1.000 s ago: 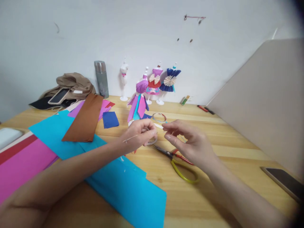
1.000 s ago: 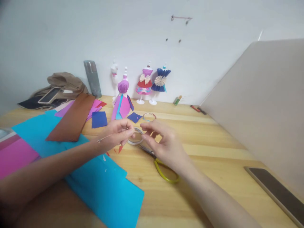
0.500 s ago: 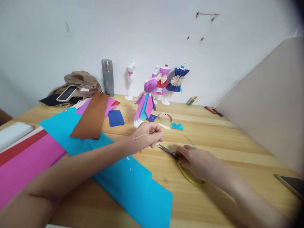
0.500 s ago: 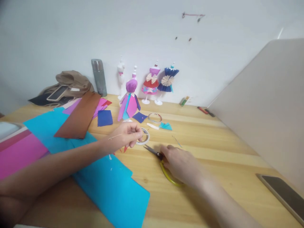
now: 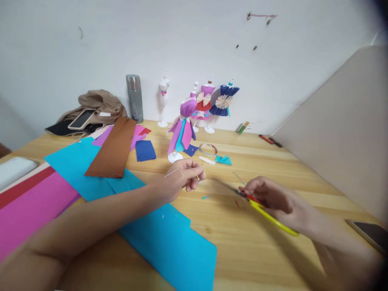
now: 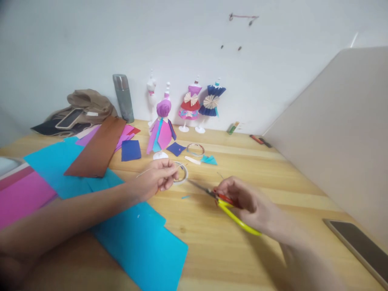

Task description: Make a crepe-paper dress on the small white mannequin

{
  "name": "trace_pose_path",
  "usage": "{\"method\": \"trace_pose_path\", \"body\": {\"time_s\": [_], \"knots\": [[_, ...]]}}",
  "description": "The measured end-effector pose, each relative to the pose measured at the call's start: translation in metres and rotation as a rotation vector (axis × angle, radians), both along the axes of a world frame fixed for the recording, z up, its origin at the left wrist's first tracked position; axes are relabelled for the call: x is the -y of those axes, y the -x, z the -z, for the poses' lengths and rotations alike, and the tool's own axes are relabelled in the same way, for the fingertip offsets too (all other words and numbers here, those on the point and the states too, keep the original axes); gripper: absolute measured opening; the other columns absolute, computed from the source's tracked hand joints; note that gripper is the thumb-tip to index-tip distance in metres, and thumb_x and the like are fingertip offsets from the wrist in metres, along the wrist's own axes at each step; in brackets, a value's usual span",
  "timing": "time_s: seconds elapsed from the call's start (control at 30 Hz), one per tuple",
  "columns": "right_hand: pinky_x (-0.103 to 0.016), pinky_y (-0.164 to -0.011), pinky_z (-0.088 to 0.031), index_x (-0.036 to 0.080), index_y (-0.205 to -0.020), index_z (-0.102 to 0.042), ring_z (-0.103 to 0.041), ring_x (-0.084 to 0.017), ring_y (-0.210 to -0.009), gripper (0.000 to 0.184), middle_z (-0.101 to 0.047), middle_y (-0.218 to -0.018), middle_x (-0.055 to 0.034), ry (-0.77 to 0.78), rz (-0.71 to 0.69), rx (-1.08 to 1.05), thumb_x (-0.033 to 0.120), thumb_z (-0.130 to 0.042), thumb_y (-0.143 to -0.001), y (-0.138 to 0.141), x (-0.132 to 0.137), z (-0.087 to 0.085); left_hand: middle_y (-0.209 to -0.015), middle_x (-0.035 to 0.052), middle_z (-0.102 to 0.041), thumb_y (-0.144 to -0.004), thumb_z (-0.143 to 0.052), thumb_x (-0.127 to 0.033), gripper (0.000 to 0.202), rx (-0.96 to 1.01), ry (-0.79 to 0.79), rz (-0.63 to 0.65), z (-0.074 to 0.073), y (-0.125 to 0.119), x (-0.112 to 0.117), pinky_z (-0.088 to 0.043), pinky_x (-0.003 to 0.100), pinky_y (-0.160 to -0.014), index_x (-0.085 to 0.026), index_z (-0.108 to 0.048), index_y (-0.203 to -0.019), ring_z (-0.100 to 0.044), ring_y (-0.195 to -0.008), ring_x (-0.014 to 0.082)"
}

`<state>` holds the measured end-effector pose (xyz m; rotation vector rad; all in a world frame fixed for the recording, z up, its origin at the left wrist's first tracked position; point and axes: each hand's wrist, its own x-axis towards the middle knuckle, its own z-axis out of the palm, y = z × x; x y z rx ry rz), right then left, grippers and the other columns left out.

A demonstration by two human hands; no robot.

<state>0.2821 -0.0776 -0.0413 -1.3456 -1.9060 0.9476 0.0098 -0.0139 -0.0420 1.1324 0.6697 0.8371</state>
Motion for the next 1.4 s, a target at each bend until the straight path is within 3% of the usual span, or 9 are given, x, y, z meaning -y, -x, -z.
{"method": "trace_pose_path", "body": {"time_s": [0.07, 0.13, 0.27, 0.5, 0.63, 0.8, 1.07, 1.4], "knots": [[-0.03, -0.064, -0.053, 0.026, -0.105, -0.057, -0.063, -0.02, -0.075, 0.052, -0.062, -0.087, -0.006, 0.011, -0.011, -0.171, 0.061, -0.074, -0.071, -0.001, -0.004, 0.0, -0.064, -0.0012, -0.057, -0.08, -0.063, -0.032, 0.021, -0.015, 0.0, -0.002, 0.003, -0.001, 0.002, -0.028, 0.015, -0.038, -0.015, -0.055, -0.071, -0.045, -0.043, 0.0026], [-0.029, -0.06, -0.05, 0.028, -0.117, -0.055, -0.058, -0.017, -0.069, 0.063, -0.058, -0.089, -0.0045, 0.025, -0.042, -0.21, 0.065, -0.074, -0.07, 0.003, -0.007, 0.001, -0.063, -0.0016, -0.056, -0.079, -0.063, -0.033, 0.021, -0.016, -0.001, -0.006, 0.006, -0.003, 0.003, -0.028, 0.014, -0.039, -0.015, -0.055, -0.072, -0.046, -0.044, 0.0029], [-0.03, -0.061, -0.047, 0.025, -0.112, -0.055, -0.052, -0.016, -0.068, 0.049, -0.054, -0.088, -0.0034, -0.032, -0.103, -0.051, 0.061, -0.064, -0.08, 0.019, -0.004, 0.004, -0.064, -0.0017, -0.056, -0.08, -0.062, -0.034, 0.021, -0.01, -0.026, -0.014, 0.01, -0.004, 0.003, -0.028, 0.015, -0.039, -0.015, -0.056, -0.073, -0.046, -0.044, 0.0031], [-0.029, -0.057, -0.038, 0.021, -0.089, -0.051, -0.043, -0.016, -0.062, 0.036, -0.05, -0.074, 0.0, -0.196, -0.043, 0.291, 0.055, -0.059, -0.08, 0.053, 0.008, 0.003, -0.054, -0.0026, -0.055, -0.082, -0.061, -0.033, 0.018, -0.032, -0.052, -0.014, 0.008, -0.005, 0.007, -0.032, 0.016, -0.042, -0.015, -0.06, -0.079, -0.047, -0.045, 0.006], [-0.027, -0.055, -0.035, 0.02, -0.088, -0.051, -0.044, -0.015, -0.058, 0.034, -0.05, -0.069, 0.0011, -0.268, 0.005, 0.384, 0.053, -0.059, -0.083, 0.061, 0.009, 0.008, -0.051, -0.0022, -0.055, -0.08, -0.06, -0.031, 0.016, -0.036, -0.037, 0.011, 0.006, -0.007, 0.009, -0.032, 0.016, -0.041, -0.015, -0.06, -0.078, -0.046, -0.044, 0.0067], [-0.026, -0.054, -0.034, 0.018, -0.098, -0.056, -0.046, -0.015, -0.056, 0.036, -0.053, -0.069, 0.0001, -0.329, 0.012, 0.421, 0.052, -0.059, -0.084, 0.062, 0.011, 0.014, -0.049, -0.0024, -0.056, -0.076, -0.056, -0.024, 0.007, -0.039, -0.015, 0.016, 0.009, -0.01, 0.01, -0.032, 0.016, -0.04, -0.017, -0.056, -0.075, -0.048, -0.043, 0.0073], [-0.024, -0.051, -0.034, 0.018, -0.093, -0.056, -0.045, -0.014, -0.052, 0.029, -0.053, -0.065, 0.001, -0.39, 0.022, 0.417, 0.045, -0.058, -0.087, 0.066, 0.013, 0.018, -0.049, -0.003, -0.057, -0.074, -0.055, -0.022, 0.006, -0.085, -0.021, 0.02, 0.01, -0.01, 0.01, -0.035, 0.016, -0.04, -0.017, -0.056, -0.077, -0.049, -0.043, 0.0075], [-0.023, -0.048, -0.031, 0.02, -0.088, -0.054, -0.043, -0.013, -0.047, 0.027, -0.052, -0.058, 0.0023, -0.333, 0.037, 0.385, 0.047, -0.054, -0.09, 0.069, 0.014, 0.012, -0.05, -0.0033, -0.056, -0.074, -0.054, -0.023, 0.008, -0.097, -0.002, 0.034, 0.008, -0.011, 0.011, -0.035, 0.017, -0.041, -0.017, -0.057, -0.078, -0.051, -0.044, 0.008]]}}
